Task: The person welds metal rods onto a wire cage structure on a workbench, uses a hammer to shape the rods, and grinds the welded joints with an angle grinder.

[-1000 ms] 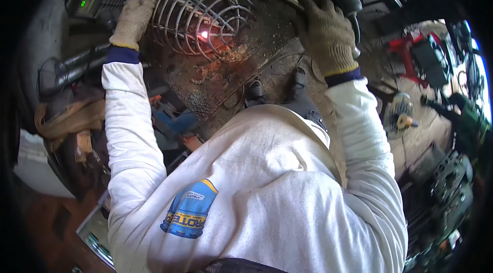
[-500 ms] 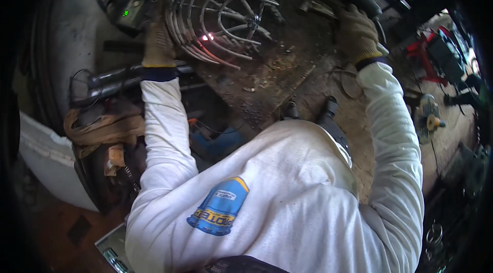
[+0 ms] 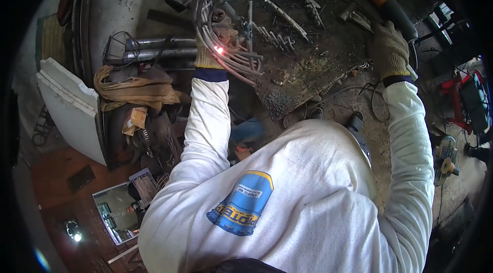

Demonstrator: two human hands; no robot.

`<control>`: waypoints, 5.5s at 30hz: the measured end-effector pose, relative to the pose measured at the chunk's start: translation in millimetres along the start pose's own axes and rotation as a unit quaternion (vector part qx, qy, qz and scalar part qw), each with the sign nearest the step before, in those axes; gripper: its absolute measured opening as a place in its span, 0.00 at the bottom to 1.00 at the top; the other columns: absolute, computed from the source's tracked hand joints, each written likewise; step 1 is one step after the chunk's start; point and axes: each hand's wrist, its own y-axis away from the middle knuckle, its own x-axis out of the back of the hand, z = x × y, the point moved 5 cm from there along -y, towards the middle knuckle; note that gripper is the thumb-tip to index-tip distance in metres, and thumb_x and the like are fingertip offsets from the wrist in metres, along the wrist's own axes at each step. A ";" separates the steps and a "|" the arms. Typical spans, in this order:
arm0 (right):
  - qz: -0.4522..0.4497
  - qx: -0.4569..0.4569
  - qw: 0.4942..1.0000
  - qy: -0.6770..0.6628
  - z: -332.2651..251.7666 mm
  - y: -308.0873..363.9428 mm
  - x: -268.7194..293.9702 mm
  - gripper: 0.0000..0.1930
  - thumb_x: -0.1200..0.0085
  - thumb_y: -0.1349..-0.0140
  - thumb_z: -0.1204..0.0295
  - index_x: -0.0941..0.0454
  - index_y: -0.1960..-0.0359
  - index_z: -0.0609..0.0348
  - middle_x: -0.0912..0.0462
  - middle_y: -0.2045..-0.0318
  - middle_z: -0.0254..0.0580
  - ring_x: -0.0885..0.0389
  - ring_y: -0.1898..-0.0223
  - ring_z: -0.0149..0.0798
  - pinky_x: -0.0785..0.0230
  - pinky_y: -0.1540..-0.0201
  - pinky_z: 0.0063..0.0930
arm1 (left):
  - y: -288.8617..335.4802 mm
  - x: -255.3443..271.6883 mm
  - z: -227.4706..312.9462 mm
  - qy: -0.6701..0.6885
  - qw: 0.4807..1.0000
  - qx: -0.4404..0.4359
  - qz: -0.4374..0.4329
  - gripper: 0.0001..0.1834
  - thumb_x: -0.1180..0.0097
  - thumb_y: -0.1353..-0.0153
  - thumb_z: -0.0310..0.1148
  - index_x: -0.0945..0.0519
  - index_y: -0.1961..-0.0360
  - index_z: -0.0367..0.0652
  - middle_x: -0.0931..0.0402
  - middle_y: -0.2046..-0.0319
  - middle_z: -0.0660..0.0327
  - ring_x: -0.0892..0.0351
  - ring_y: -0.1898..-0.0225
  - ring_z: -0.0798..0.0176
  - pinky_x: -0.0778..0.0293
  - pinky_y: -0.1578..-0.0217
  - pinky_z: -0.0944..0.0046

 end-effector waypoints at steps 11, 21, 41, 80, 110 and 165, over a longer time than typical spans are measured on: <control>0.002 -0.014 1.000 -0.013 -0.6 3.4 6.4 0.19 0.47 0.36 0.58 0.21 0.46 0.48 0.23 0.49 0.50 0.21 0.48 0.53 0.28 0.46 0.47 | 49.2 -33.7 -8.3 0.099 0.993 -0.044 -0.042 0.28 0.53 0.34 0.63 0.24 0.57 0.46 0.23 0.72 0.54 0.22 0.77 0.53 0.23 0.80 0.54; 0.097 0.012 0.995 -0.025 3.9 13.6 18.1 0.16 0.47 0.35 0.60 0.22 0.51 0.53 0.22 0.55 0.52 0.19 0.54 0.53 0.25 0.54 0.49 | 112.9 -57.2 -2.7 0.035 0.995 -0.071 0.068 0.31 0.61 0.31 0.60 0.28 0.39 0.50 0.27 0.41 0.52 0.27 0.41 0.49 0.27 0.44 0.40; 0.096 0.162 0.746 -0.639 -18.0 144.7 70.4 0.19 0.49 0.30 0.60 0.25 0.48 0.65 0.20 0.69 0.36 0.25 0.71 0.26 0.31 0.67 0.20 | 129.7 -83.2 -47.0 0.107 0.990 -0.075 0.059 0.31 0.40 0.40 0.25 0.35 0.35 0.43 0.26 0.42 0.53 0.23 0.44 0.55 0.24 0.46 0.55; 0.189 0.190 0.579 -0.770 -6.0 142.9 128.6 0.23 0.43 0.35 0.55 0.26 0.55 0.65 0.19 0.62 0.54 0.23 0.78 0.39 0.29 0.77 0.31 | 127.6 -116.1 -8.5 -0.024 0.968 -0.212 0.133 0.29 0.49 0.32 0.48 0.29 0.40 0.35 0.24 0.45 0.51 0.21 0.47 0.55 0.22 0.50 0.57; 0.119 0.153 0.898 -0.395 -54.7 134.4 116.0 0.12 0.50 0.32 0.72 0.27 0.49 0.63 0.19 0.67 0.44 0.23 0.75 0.37 0.30 0.71 0.29 | 148.1 -112.6 8.1 -0.144 0.928 -0.324 0.119 0.26 0.50 0.31 0.46 0.27 0.44 0.33 0.22 0.50 0.53 0.18 0.54 0.57 0.22 0.55 0.61; 0.086 0.079 0.707 -0.698 -7.8 166.4 34.5 0.23 0.50 0.29 0.58 0.27 0.47 0.70 0.24 0.77 0.29 0.29 0.79 0.24 0.36 0.75 0.20 | 69.0 -19.0 -49.2 -0.110 0.945 -0.274 -0.137 0.27 0.64 0.30 0.60 0.25 0.59 0.47 0.28 0.76 0.63 0.28 0.74 0.61 0.27 0.60 0.54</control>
